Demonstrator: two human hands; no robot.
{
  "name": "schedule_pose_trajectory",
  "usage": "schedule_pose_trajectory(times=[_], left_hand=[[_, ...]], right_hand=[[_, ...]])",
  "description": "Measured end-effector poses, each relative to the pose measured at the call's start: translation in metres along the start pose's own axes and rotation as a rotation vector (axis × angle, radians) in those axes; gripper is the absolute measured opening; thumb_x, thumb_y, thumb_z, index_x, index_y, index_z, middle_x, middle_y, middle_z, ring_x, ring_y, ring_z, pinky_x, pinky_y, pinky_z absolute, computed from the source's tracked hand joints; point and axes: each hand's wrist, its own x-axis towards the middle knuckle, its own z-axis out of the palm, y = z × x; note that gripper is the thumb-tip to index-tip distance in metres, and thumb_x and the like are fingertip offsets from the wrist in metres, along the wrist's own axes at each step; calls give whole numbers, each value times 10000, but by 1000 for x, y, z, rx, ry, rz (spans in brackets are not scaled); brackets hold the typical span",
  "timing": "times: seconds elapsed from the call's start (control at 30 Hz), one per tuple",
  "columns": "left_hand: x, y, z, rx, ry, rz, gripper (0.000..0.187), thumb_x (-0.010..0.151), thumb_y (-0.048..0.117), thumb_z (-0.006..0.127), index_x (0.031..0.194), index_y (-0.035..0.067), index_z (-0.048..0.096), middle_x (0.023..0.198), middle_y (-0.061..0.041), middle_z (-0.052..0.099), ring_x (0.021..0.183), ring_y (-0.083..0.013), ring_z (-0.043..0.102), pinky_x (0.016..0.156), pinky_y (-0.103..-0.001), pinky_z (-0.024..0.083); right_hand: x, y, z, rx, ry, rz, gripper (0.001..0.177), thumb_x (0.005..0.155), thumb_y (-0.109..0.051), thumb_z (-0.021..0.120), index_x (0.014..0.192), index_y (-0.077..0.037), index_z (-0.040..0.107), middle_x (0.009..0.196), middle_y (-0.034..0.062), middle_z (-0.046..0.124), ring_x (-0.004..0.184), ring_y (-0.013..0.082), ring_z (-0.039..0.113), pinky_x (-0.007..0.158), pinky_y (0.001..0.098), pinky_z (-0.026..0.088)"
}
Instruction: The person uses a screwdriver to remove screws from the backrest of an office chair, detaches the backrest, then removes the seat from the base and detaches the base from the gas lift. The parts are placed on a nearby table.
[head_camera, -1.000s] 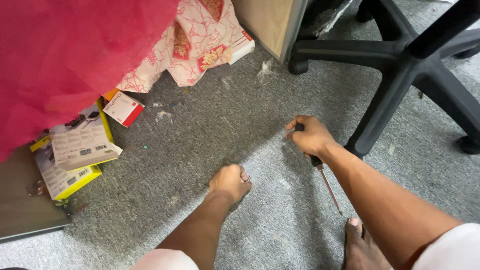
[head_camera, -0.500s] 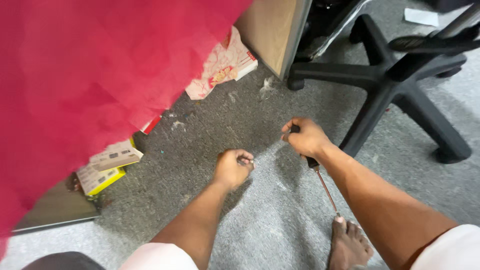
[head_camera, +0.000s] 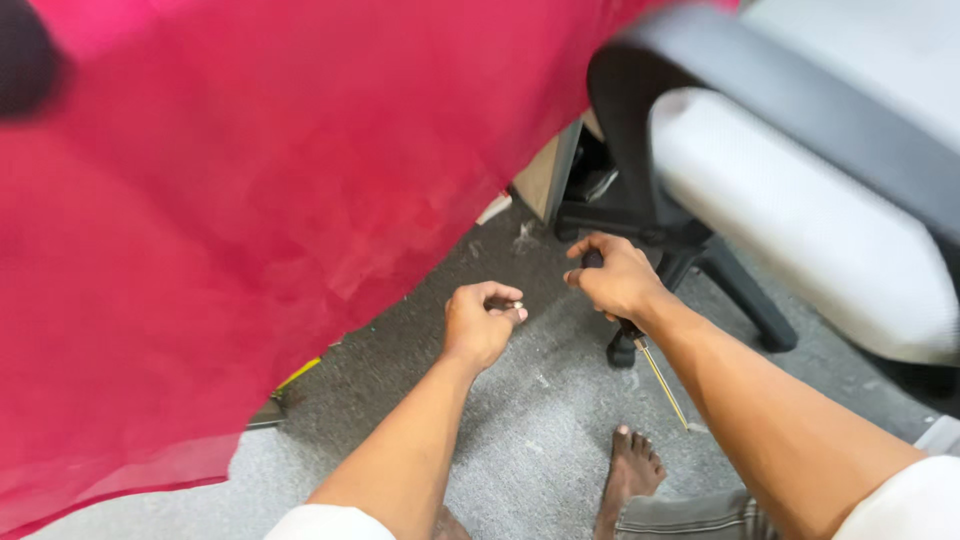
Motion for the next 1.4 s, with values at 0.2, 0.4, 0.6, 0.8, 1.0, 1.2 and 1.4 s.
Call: schedule_pose_trajectory(times=[0.2, 0.4, 0.6, 0.8, 1.0, 1.2, 1.4], left_hand=[[-25, 102, -35, 15, -2, 4, 229, 775, 72, 829, 1001, 59, 790, 884, -43, 778, 800, -113, 707, 789, -281, 577], [-45, 183, -68, -14, 44, 51, 197, 854, 81, 756, 1049, 63, 779, 883, -29, 776, 792, -110, 723, 749, -268, 570], [-55, 233, -88, -176, -34, -37, 273, 853, -17, 716, 1121, 33, 736, 891, -38, 733, 745, -101, 718, 577, -259, 579], [-63, 267, -99, -252, -38, -8, 323, 786, -87, 756, 1096, 0, 721, 928, -45, 744, 761, -87, 727, 652, -255, 619], [-82, 302, -113, -141, 27, -23, 212, 801, -30, 784, 1012, -17, 760, 873, -70, 783, 733, -106, 717, 674, -260, 589], [-93, 331, -120, -205, 17, -20, 144, 849, -1, 741, 993, 3, 746, 850, -58, 785, 716, -65, 733, 668, -243, 597], [-99, 350, -124, -222, -3, 37, 113, 874, 20, 730, 984, -3, 737, 807, -37, 754, 659, -83, 679, 597, -246, 557]], right_hand=[[-45, -63, -53, 1, -34, -19, 309, 834, -169, 769, 1121, -86, 696, 637, 83, 612, 516, 175, 565, 468, 349, 457], [-82, -117, -93, 76, -104, -90, 266, 846, -155, 747, 1083, -75, 656, 584, 68, 555, 468, 170, 518, 428, 350, 410], [-114, -159, -123, 67, -117, -103, 241, 854, -143, 737, 1072, -75, 659, 570, 72, 539, 448, 169, 499, 415, 345, 396], [-134, -187, -145, 54, -156, -114, 201, 850, -151, 727, 1030, -89, 665, 581, 50, 548, 448, 155, 502, 408, 336, 399], [-152, -209, -164, 37, -268, -214, 155, 837, -153, 692, 964, -67, 716, 634, 64, 569, 460, 140, 531, 388, 321, 413], [-169, -232, -183, -19, -316, -223, 266, 886, -284, 662, 991, -53, 743, 771, 43, 670, 447, 127, 524, 375, 304, 405], [-178, -239, -193, 114, -307, -257, 223, 883, -246, 710, 997, -55, 725, 659, 50, 611, 426, 126, 489, 364, 294, 373]])
